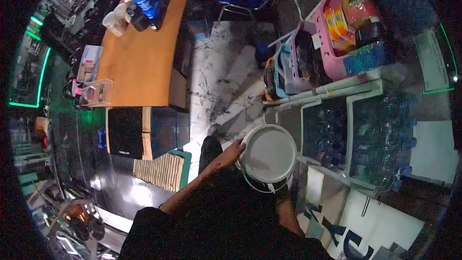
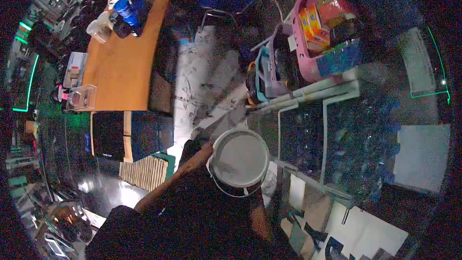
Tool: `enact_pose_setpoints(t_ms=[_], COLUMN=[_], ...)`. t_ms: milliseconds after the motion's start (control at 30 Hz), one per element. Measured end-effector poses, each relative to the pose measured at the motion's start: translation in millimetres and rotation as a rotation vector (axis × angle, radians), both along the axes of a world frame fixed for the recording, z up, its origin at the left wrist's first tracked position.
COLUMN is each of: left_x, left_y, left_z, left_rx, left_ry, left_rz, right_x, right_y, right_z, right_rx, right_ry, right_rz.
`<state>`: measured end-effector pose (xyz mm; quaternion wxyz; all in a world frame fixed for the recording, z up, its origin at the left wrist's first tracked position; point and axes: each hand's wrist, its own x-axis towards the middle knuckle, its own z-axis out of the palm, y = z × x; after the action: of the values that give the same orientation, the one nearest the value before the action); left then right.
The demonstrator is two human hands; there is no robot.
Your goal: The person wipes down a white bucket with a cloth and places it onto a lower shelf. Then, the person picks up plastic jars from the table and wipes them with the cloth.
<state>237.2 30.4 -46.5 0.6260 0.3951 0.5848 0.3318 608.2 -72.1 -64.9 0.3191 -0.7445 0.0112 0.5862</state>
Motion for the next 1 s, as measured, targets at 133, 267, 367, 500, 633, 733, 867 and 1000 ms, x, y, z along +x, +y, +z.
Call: enact_pose_setpoints(t_ms=[133, 267, 367, 500, 633, 733, 867, 1000], left_x=[-1.7, -1.5, 1.8, 10.8, 33.0, 56.5, 78.1, 98.1], left_y=[14.0, 33.8, 60.7, 108.6, 150.3, 171.4, 197.8, 217.6], left_z=[41.5, 39.4, 19.8, -16.0, -64.4, -96.1, -122.6, -144.4], left_rx=[-0.050, -0.031, 0.032, -0.048, 0.039, 0.241, 0.089, 0.139], left_ry=[0.106, 0.006, 0.026, 0.124, 0.127, 0.114, -0.017, 0.091], left_rz=[-0.174, -0.154, -0.106, -0.196, -0.250, -0.208, -0.207, -0.265], right_x=[-38.7, -82.2, -104.5, -121.8, -122.6, -117.2, -105.5, -92.9], right_y=[31.8, 81.2, 118.2, 166.9, 200.1, 219.8, 236.2, 246.9], right_z=[-3.0, -17.7, -39.1, -64.2, -96.6, -116.6, -132.8, -142.4], right_rx=[0.041, 0.113, 0.161, 0.225, 0.274, 0.307, 0.336, 0.346], right_ry=[0.008, 0.001, -0.017, -0.043, -0.067, -0.081, -0.091, -0.107], right_rz=[-0.016, -0.058, -0.116, -0.181, -0.219, -0.245, -0.267, -0.271])
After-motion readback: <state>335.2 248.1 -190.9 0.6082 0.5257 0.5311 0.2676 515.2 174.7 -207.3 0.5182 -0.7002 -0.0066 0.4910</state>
